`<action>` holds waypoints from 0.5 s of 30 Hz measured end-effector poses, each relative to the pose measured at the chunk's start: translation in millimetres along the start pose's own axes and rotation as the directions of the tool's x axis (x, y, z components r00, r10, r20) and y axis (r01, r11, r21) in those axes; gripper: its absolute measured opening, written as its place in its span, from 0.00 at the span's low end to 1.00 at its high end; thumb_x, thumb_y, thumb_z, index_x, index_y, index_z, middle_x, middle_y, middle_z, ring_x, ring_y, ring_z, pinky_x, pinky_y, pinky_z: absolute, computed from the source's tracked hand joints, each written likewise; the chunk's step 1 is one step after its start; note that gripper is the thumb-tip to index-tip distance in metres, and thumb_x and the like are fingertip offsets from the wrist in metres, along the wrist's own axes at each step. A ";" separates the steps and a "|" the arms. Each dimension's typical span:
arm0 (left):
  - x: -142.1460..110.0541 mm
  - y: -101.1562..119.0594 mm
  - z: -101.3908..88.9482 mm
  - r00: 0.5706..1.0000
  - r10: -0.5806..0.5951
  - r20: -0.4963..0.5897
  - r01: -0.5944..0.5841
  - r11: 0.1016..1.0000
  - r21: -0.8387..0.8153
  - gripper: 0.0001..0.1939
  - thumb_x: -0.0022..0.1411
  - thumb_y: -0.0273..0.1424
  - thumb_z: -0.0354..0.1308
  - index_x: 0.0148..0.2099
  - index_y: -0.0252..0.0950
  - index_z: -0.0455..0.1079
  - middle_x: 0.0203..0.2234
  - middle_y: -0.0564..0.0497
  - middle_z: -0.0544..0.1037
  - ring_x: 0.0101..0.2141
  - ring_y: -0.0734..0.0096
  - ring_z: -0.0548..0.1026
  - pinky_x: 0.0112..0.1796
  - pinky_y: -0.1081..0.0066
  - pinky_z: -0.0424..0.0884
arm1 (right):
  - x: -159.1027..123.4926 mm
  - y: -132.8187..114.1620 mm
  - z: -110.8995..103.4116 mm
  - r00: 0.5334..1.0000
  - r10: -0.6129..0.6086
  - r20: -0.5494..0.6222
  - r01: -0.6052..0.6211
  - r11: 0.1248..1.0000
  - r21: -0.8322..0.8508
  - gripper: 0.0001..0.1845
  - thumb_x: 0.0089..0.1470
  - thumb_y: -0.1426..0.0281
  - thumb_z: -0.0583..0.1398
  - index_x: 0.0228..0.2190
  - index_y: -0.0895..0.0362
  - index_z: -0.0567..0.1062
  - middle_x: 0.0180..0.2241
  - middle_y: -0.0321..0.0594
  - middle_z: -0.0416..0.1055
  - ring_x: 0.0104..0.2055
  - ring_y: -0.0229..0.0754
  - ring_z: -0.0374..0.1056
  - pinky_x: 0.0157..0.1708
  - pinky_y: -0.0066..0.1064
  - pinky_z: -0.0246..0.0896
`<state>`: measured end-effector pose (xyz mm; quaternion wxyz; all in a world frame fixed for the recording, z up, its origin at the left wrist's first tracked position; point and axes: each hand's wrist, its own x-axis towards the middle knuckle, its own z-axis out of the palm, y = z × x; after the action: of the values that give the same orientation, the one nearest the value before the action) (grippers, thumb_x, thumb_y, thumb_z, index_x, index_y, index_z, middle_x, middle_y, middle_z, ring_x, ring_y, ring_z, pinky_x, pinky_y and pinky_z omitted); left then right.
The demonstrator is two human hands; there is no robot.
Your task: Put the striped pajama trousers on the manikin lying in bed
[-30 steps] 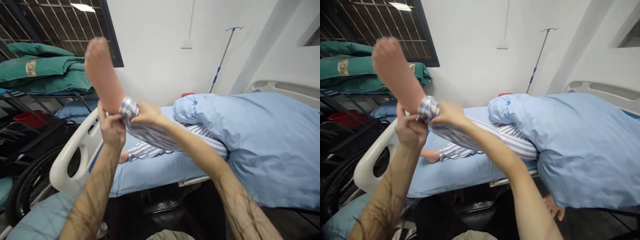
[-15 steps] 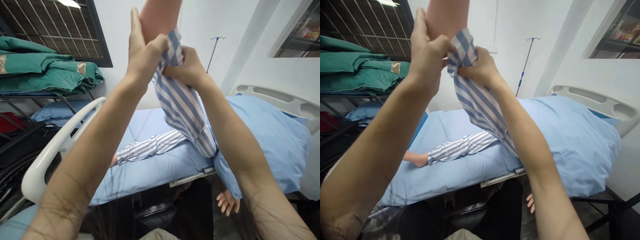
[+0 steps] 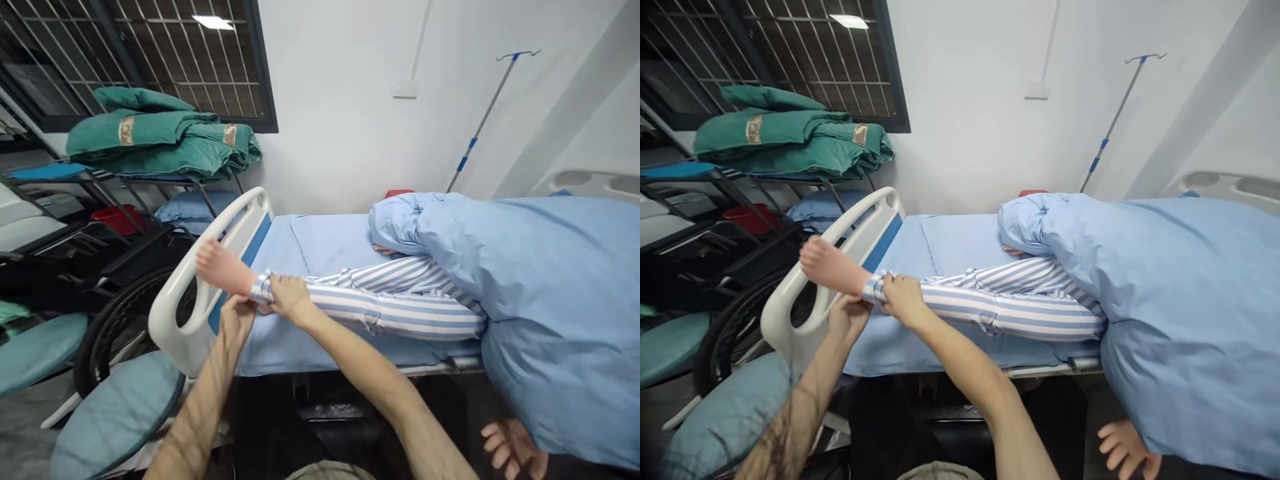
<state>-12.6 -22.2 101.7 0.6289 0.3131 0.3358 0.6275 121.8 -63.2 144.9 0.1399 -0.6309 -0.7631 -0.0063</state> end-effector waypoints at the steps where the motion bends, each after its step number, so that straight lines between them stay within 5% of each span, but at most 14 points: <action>1: -1.2 -14.4 -24.9 0.992 -0.129 -0.017 0.129 0.992 -0.005 0.08 0.37 0.23 0.53 0.26 0.36 0.64 0.23 0.53 0.73 0.30 0.72 0.71 0.34 0.71 0.70 | -5.7 -5.9 22.1 0.998 -0.001 0.057 0.001 1.000 -0.003 0.29 0.46 0.63 0.60 0.50 0.57 0.61 0.43 0.50 0.72 0.45 0.50 0.70 0.42 0.38 0.62; 4: -9.7 -56.9 -83.8 0.948 -0.289 -0.136 0.294 0.956 0.011 0.09 0.33 0.24 0.51 0.22 0.40 0.65 0.21 0.51 0.74 0.31 0.65 0.72 0.35 0.62 0.70 | -24.1 -18.0 75.2 0.983 0.043 0.176 -0.040 0.999 -0.018 0.26 0.44 0.68 0.61 0.48 0.53 0.64 0.45 0.48 0.71 0.47 0.48 0.68 0.45 0.37 0.60; 7: -19.0 -88.3 -114.5 0.930 -0.297 -0.218 0.316 0.947 0.058 0.06 0.27 0.26 0.49 0.16 0.41 0.60 0.17 0.49 0.71 0.30 0.59 0.72 0.35 0.57 0.69 | -36.4 -22.7 104.9 0.974 0.069 0.214 -0.067 0.998 -0.017 0.23 0.43 0.70 0.61 0.44 0.50 0.66 0.43 0.49 0.72 0.46 0.49 0.69 0.42 0.39 0.60; 15: -16.5 -99.2 -117.5 0.952 -0.235 -0.196 0.272 0.943 0.190 0.04 0.34 0.31 0.50 0.15 0.40 0.57 0.16 0.48 0.67 0.27 0.59 0.70 0.33 0.54 0.67 | -31.8 -21.7 106.6 0.969 0.068 0.238 -0.061 0.998 -0.034 0.22 0.43 0.71 0.60 0.43 0.50 0.68 0.42 0.49 0.72 0.45 0.50 0.70 0.39 0.39 0.61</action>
<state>-50.7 -43.5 -46.7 0.6360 0.2782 0.4919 0.5255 84.2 -78.3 39.0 0.0390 -0.6534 -0.7533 0.0640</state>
